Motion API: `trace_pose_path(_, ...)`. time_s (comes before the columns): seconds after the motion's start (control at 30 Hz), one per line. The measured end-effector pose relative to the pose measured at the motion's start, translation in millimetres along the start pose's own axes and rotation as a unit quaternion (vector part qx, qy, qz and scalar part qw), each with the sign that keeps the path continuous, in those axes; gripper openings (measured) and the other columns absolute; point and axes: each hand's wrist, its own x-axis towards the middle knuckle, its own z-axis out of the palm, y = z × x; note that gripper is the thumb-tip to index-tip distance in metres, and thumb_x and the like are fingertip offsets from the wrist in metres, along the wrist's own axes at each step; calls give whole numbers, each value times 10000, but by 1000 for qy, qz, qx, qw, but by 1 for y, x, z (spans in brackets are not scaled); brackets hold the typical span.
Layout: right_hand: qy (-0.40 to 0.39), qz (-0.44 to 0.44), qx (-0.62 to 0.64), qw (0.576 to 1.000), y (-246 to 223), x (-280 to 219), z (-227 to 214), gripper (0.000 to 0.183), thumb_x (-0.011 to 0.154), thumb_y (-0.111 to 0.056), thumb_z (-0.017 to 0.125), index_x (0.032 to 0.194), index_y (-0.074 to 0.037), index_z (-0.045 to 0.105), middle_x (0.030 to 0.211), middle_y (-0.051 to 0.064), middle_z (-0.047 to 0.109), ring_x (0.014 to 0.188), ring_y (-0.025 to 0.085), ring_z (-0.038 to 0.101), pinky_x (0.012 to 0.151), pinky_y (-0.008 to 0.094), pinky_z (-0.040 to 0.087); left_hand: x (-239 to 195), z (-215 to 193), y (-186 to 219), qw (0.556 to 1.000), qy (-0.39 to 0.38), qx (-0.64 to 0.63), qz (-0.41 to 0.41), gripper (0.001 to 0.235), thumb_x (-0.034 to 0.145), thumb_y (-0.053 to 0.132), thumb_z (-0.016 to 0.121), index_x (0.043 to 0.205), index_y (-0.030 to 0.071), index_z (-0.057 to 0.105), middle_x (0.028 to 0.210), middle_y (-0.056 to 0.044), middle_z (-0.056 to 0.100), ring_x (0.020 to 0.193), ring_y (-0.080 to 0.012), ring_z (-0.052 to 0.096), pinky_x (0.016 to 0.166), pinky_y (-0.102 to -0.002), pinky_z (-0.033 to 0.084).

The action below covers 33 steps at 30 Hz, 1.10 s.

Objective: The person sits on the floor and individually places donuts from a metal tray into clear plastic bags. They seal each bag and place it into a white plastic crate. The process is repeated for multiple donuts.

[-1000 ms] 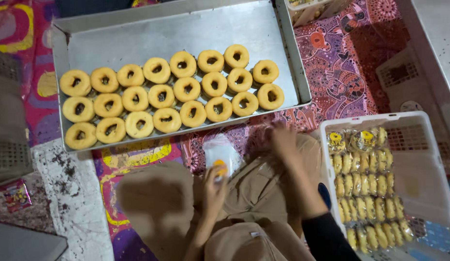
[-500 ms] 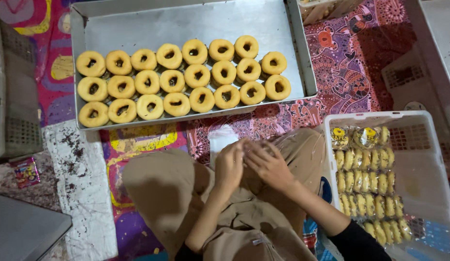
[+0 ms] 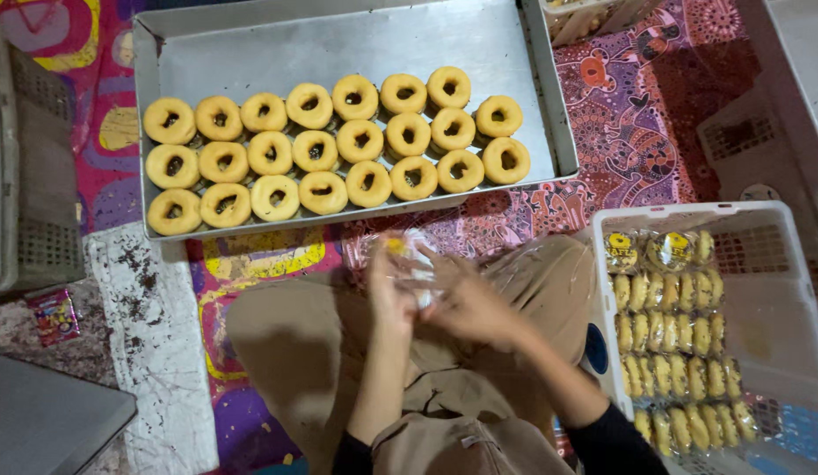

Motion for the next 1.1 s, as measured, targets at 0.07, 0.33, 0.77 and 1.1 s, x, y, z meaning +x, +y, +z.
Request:
trace_pose_path(0.07,85,331,-45,939,39,26,-41,370,931,-342,676,1199,-94,731,1134,116,764,977,268,762,910,423,597,20,-28,21,990,45,-109,79,208,1159,263,686,1258,110,586,1104,-95,643,857,-170,696,788,-320,573)
trace_pose_path(0.33,97,360,-411,832,195,85,-110,875,684,-884,734,764,-13,776,682,195,694,654,379,717,591,467,581,40,-43,39,972,190,-104,92,347,927,345,731,1217,187,623,1126,-72,649,1089,-239,651,978,-476,572)
trace_pose_path(0.77,111,270,-472,832,160,84,-110,740,829,-722,803,858,17,768,765,191,697,681,320,718,623,421,579,18,0,49,956,157,-247,35,522,920,460,678,1281,120,517,1397,-290,516,1304,-496,534,1051,-659,471)
trace_pose_path(1.1,304,159,265,901,-9,-22,49,508,753,45,754,1252,50,654,1389,129,575,1332,242,552,1167,356,412,-4,39,27,943,3,-327,64,468,1027,441,596,1309,73,534,1381,-329,523,1336,-498,501,1131,-618,442)
